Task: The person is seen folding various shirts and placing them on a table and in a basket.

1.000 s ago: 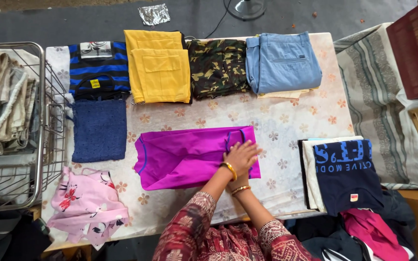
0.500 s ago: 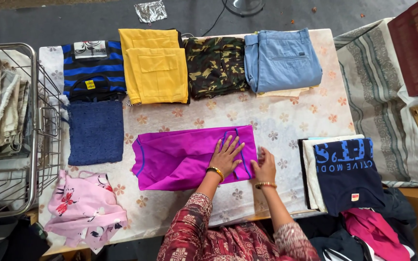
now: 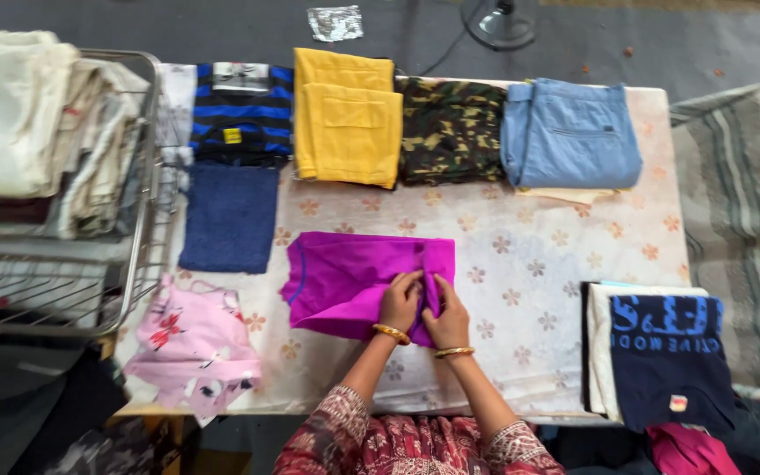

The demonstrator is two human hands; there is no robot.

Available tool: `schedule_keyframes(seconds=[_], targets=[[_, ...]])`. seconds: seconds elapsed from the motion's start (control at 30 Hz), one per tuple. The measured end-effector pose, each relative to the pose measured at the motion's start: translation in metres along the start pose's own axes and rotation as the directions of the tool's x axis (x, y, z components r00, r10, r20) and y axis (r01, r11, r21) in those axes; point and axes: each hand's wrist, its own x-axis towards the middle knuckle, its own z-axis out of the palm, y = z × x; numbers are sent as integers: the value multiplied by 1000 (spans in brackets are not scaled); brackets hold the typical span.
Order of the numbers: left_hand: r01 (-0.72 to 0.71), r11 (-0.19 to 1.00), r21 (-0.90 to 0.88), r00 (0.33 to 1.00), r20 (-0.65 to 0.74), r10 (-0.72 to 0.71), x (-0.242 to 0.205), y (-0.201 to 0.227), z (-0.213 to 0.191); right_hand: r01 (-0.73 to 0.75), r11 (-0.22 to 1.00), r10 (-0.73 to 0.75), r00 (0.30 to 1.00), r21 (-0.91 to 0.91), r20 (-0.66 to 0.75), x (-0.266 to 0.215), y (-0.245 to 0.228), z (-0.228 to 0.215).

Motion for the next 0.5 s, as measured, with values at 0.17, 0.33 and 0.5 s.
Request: schedule_keyframes(seconds=[0.17, 0.33, 0.5], targets=[[204, 840, -503, 977, 48, -208, -9, -96, -33, 184, 983, -184, 981, 6, 61, -10, -42, 40], [392, 646, -655, 886, 81, -457, -28, -77, -70, 10, 999, -21, 956, 38, 292, -3, -49, 50], [235, 887, -398, 968, 8, -252, -31, -127, -45, 51, 994, -82, 935, 98, 345, 11, -24, 58]])
